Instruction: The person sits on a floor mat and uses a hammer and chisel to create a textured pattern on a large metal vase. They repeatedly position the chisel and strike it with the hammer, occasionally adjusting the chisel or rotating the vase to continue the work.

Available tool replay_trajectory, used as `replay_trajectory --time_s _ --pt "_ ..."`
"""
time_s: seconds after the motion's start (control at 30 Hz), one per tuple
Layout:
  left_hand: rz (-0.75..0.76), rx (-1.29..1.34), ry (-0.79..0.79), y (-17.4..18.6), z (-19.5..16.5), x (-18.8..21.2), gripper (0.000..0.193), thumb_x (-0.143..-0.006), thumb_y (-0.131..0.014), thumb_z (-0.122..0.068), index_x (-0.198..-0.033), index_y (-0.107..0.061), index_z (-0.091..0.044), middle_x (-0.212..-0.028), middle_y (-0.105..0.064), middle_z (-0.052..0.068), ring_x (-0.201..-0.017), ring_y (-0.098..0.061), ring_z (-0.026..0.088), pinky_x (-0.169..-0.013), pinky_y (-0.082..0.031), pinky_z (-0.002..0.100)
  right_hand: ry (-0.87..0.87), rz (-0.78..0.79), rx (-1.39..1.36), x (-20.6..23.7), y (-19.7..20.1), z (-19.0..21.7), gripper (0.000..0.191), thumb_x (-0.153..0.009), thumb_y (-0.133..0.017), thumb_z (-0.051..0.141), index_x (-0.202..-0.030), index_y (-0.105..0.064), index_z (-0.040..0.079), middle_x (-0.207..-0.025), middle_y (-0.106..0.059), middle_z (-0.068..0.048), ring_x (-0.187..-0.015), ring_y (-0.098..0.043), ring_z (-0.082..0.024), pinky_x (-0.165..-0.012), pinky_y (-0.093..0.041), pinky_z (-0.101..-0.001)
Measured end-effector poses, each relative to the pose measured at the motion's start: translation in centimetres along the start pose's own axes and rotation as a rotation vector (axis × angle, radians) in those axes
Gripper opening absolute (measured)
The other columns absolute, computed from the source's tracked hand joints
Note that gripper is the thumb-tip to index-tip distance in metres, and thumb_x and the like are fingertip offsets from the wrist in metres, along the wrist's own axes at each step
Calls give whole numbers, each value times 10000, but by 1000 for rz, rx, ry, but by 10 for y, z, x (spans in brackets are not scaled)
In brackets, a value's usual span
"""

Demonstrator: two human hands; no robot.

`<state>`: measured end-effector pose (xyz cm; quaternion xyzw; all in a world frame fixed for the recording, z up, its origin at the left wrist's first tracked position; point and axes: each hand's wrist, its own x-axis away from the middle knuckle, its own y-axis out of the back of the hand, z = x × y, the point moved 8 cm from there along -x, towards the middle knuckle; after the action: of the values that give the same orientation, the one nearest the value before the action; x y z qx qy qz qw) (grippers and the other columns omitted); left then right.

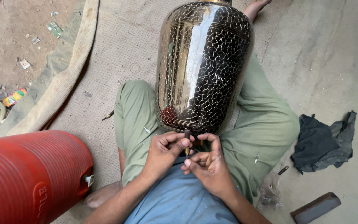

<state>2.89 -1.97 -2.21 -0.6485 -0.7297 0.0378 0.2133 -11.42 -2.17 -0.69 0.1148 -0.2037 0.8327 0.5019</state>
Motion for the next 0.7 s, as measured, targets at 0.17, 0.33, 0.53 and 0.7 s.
replay_trajectory --time_s 0.17,0.33,0.53,0.7 --pt "-32 202 256 10 17 -1 272 -989 -653 -139 -1182 -728 39 -893 -737 65 -764 -712 139 -631 -573 263 -60 -152 240 2 39 9 406 -909 -700 59 -1277 -531 79 -784 -778 -127 -698 -745 -138 -632 -616 -276" --pt "31 245 240 14 7 -6 336 -990 -652 -154 -1274 -687 22 -952 -750 70 -802 -716 134 -666 -580 264 -75 -613 844 11 113 22 251 -943 -674 187 -1164 -680 69 -891 -773 -115 -744 -746 -235 -624 -556 -375" --pt "10 31 185 34 -8 -23 589 -833 -766 56 -1398 -620 -23 -1078 -761 64 -915 -710 95 -868 -580 247 -182 -368 1327 -11 103 -36 501 -827 -769 431 -1108 -698 22 -1085 -674 -233 -942 -681 -423 -824 -550 -494" --pt "-16 100 28 40 -28 -51 682 -822 -742 84 -1462 -554 -59 -1112 -770 96 -971 -719 105 -903 -597 273 -240 -356 1387 -34 110 -54 526 -792 -791 426 -1059 -703 -18 -1150 -657 -247 -958 -675 -429 -840 -556 -487"
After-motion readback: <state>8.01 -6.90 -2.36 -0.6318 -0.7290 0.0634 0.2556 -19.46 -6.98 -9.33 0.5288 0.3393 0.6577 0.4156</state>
